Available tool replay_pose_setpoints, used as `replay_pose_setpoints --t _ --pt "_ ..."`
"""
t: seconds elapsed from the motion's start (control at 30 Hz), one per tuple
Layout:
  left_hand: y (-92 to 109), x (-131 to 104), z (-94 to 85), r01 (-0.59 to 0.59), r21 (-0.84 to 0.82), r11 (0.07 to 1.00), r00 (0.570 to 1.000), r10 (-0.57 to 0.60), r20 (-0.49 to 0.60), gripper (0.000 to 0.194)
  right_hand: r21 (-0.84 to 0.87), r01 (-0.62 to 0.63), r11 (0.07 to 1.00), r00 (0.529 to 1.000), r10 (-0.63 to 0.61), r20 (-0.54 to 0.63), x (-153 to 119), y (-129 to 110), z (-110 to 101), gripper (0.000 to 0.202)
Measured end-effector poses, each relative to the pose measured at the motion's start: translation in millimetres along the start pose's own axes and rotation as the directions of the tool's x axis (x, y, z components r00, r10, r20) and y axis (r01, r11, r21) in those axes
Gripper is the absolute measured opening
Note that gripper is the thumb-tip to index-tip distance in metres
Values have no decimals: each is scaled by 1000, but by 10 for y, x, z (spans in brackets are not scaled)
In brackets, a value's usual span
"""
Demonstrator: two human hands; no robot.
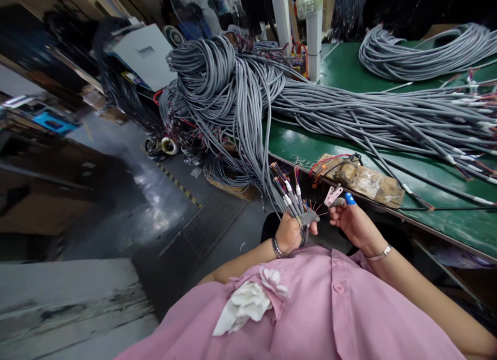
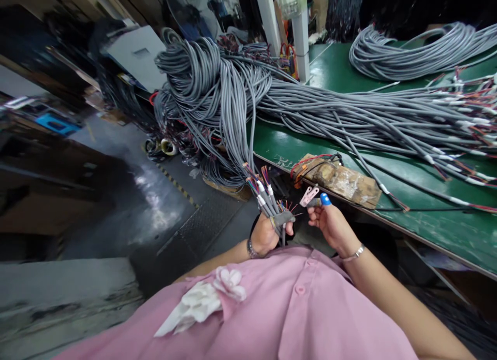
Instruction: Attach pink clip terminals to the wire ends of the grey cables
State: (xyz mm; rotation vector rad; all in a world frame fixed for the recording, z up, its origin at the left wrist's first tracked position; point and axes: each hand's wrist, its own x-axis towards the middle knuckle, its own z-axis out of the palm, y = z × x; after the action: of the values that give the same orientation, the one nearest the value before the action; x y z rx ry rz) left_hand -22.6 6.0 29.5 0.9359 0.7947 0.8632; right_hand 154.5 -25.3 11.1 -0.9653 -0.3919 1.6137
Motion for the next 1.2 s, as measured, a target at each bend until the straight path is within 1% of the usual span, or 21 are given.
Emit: replay_pose_setpoints --t 0.07,0.2,0.3,0.43,0.53,0.7,0.8,1.0,1.1,1.2 --pt "43 32 37 0 -15 1000 1000 0 20 21 -2 3 1000 1000 -3 -13 60 -85 15 46" --pt "107 83 157 -17 -29 999 999 18 38 22 -37 42 998 999 -43 -26 145 -185 119 41" --pt "125 94 234 0 -36 999 999 2 44 23 -5 76 997 997 -76 -23 167 -172 182 38" --pt "112 83 268 23 0 1000 999 -23 45 28 56 131 990 991 -129 -33 177 -128 215 38" --pt "89 77 265 38 33 999 997 -40 61 32 64 170 983 985 -167 -48 194 -112 225 39" --pt "86 68 250 76 82 994 996 -80 40 36 52 171 984 983 -166 -84 207 -82 221 40" --pt "101 42 228 60 89 994 998 -63 27 37 63 118 991 991 -113 -70 180 -73 203 44" --pt "78 -41 133 9 93 996 999 -14 49 31 66 -18 998 998 14 57 99 -128 186 51" --pt "65 -42 73 42 51 998 997 -45 65 26 69 -21 997 996 15 86 76 -152 200 42" --pt "81 7 24 94 6 996 988 -94 119 23 17 52 999 997 -53 54 63 -141 211 26"
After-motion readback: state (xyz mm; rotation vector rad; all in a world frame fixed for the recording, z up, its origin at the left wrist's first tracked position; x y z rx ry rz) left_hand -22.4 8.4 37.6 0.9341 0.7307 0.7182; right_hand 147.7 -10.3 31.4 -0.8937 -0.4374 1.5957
